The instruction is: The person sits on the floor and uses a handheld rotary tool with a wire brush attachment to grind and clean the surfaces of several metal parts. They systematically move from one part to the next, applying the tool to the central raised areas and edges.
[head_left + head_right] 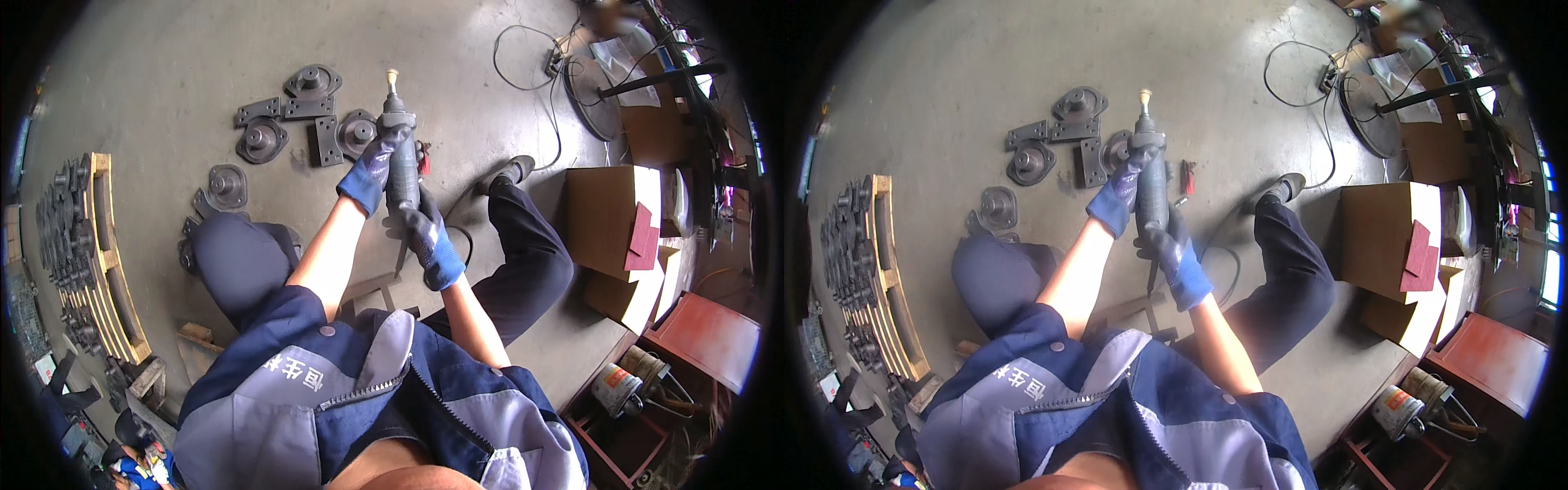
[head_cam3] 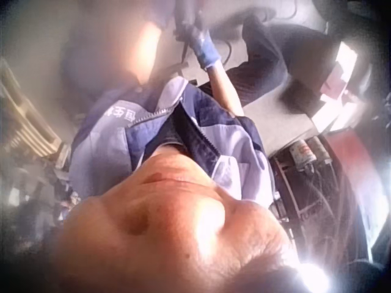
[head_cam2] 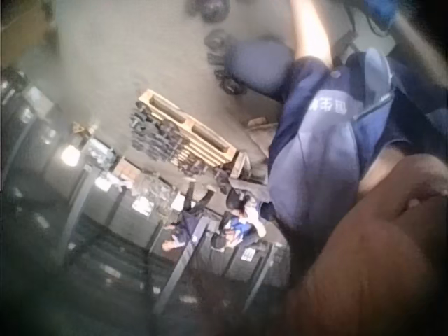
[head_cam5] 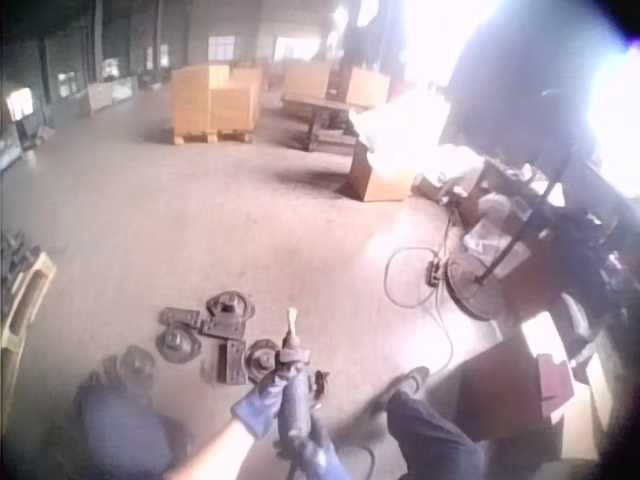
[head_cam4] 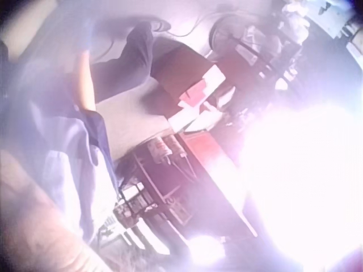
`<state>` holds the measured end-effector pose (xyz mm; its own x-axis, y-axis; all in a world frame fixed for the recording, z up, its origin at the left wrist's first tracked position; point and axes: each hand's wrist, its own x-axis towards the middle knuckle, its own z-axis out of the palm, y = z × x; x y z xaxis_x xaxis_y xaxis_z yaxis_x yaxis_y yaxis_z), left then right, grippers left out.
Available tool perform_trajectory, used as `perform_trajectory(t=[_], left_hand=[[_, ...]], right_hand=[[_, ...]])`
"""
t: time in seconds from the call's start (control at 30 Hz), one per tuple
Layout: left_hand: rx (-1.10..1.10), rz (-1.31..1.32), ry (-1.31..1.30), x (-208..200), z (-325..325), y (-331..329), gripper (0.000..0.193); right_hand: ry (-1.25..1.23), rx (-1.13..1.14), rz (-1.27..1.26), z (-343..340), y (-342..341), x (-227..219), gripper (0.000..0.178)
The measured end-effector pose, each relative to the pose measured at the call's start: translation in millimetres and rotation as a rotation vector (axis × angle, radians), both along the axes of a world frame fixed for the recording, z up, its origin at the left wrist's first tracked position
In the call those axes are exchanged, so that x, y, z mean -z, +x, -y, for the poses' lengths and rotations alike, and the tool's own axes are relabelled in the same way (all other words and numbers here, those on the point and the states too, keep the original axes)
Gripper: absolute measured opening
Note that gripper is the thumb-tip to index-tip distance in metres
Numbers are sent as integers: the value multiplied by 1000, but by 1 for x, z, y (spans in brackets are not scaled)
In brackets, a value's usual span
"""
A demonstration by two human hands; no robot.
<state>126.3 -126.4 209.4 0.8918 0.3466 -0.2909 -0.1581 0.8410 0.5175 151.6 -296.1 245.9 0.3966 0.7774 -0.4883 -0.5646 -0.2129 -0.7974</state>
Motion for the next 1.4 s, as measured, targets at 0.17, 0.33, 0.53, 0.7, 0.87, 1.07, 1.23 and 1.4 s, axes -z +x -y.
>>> perform_trajectory(t=[0.17,0.33,0.53,0.7,0.87,1.07,1.23,1.4], left_hand=[[-6,-92,-48,-5,0,-1,52],[-74,-23,-17,-27,9,-2,49],[-46,32,46,-22,16,1,38],[-51,9,236,-14,28,4,37],[-34,-18,518,13,38,6,46],[56,-27,646,-2,42,-13,61],[57,28,793,3,38,-25,68],[128,97,788,-26,37,-31,78]], right_hand=[[-81,-17,89,-1,-7,-17,79],[-21,-25,102,4,-8,-17,79],[103,-62,39,17,-1,-6,74],[116,-92,17,13,17,13,65],[38,-13,154,-1,22,14,50],[-51,83,362,2,17,34,52],[-182,147,629,-5,8,23,47],[-7,252,840,-8,4,24,49]])
